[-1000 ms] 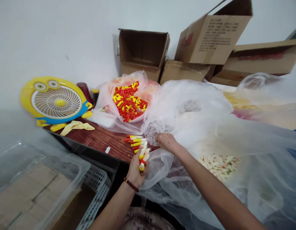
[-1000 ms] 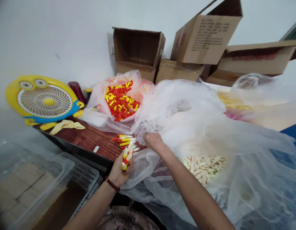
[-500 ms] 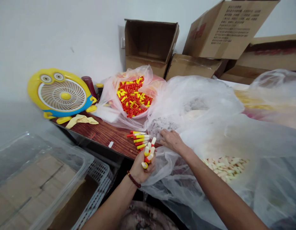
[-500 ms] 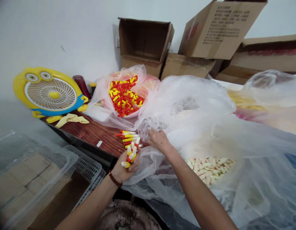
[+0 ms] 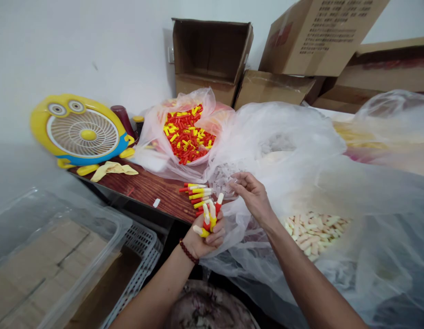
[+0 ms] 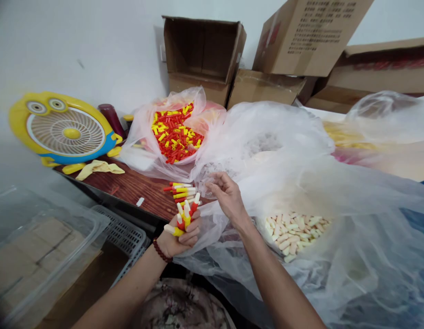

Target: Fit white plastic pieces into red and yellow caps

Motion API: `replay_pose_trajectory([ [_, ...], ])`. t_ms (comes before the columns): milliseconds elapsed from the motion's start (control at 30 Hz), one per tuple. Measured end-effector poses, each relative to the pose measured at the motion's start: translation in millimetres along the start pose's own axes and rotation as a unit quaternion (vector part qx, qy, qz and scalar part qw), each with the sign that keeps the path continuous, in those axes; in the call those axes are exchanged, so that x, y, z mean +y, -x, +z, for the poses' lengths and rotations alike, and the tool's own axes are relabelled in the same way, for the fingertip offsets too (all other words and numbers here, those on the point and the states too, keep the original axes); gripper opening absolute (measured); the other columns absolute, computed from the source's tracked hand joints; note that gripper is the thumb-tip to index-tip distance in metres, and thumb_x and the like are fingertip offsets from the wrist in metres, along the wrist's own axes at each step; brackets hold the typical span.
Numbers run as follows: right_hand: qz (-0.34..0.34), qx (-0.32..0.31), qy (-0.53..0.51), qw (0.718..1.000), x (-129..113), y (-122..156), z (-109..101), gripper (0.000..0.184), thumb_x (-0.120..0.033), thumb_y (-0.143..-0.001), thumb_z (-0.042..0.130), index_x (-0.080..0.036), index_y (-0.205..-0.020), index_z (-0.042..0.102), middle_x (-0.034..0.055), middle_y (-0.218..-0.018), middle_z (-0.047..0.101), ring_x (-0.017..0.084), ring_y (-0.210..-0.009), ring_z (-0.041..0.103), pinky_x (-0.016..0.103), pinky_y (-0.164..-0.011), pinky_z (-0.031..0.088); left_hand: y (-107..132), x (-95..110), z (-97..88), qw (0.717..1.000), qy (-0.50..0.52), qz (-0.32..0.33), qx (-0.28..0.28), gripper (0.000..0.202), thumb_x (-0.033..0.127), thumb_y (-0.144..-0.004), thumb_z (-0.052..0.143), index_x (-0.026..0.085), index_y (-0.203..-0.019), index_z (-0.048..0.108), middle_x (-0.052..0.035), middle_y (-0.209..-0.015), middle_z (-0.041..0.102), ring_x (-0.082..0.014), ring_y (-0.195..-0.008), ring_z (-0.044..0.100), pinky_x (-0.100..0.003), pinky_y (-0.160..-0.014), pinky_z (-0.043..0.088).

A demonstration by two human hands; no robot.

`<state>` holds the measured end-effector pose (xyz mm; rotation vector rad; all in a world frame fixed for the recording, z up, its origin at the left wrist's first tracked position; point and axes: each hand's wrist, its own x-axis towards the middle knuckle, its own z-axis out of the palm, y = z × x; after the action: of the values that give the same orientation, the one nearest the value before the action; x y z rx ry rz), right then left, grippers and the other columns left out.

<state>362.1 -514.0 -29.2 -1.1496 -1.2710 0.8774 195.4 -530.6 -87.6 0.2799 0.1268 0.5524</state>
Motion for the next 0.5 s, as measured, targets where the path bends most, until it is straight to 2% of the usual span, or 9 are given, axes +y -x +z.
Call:
replay_pose_trajectory([
  [200,0.028,-0.055,0.011,0.998,-2.7,6.6,1.3,0.028,-0.039,-0.076,0.069,-0.02,-0.094,0.059,-0.0017,-0.074,0.066,0.014,-0.064,0.062,0.027,-0.059,0.052,0.0,1.7,-0.2,0.998,-0.055,-0.001,0.015,0.02,0.031,-0.087,0.051,0.016,-0.074,0.048,0.005,-0.051,0.042,-0.0035,-0.03,0.027,-0.018,-0.033,0.012],
  [400,0.021,-0.117,0.089,0.989,-6.0,6.9,0.6,0.022,-0.037,-0.078,0.069,-0.018,-0.084,0.06,-0.0007,-0.072,0.065,0.013,-0.064,0.062,0.025,-0.058,0.049,0.0,2.0,0.8,0.997,-0.073,-0.001,0.016,0.023,0.03,-0.086,0.052,0.017,-0.068,0.045,0.0046,-0.05,0.044,-0.0033,-0.029,0.029,-0.018,-0.033,0.016],
  [433,0.021,-0.13,0.106,0.986,-6.7,6.3,0.9,0.022,-0.037,-0.078,0.069,-0.018,-0.082,0.06,-0.0005,-0.071,0.065,0.013,-0.063,0.061,0.024,-0.057,0.049,-0.3,1.8,1.5,0.996,-0.08,0.0,0.027,0.025,0.03,-0.086,0.052,0.017,-0.067,0.044,0.0047,-0.049,0.043,-0.0033,-0.029,0.029,-0.017,-0.032,0.017],
  [500,0.029,-0.159,0.138,0.977,-8.9,4.7,1.3,0.022,-0.037,-0.079,0.068,-0.017,-0.078,0.06,-0.0008,-0.068,0.063,0.012,-0.059,0.059,0.023,-0.054,0.047,-1.3,1.6,3.8,0.991,-0.09,0.017,0.096,0.027,0.032,-0.086,0.054,0.017,-0.067,0.044,0.0055,-0.049,0.043,-0.0029,-0.029,0.03,-0.016,-0.032,0.017],
])
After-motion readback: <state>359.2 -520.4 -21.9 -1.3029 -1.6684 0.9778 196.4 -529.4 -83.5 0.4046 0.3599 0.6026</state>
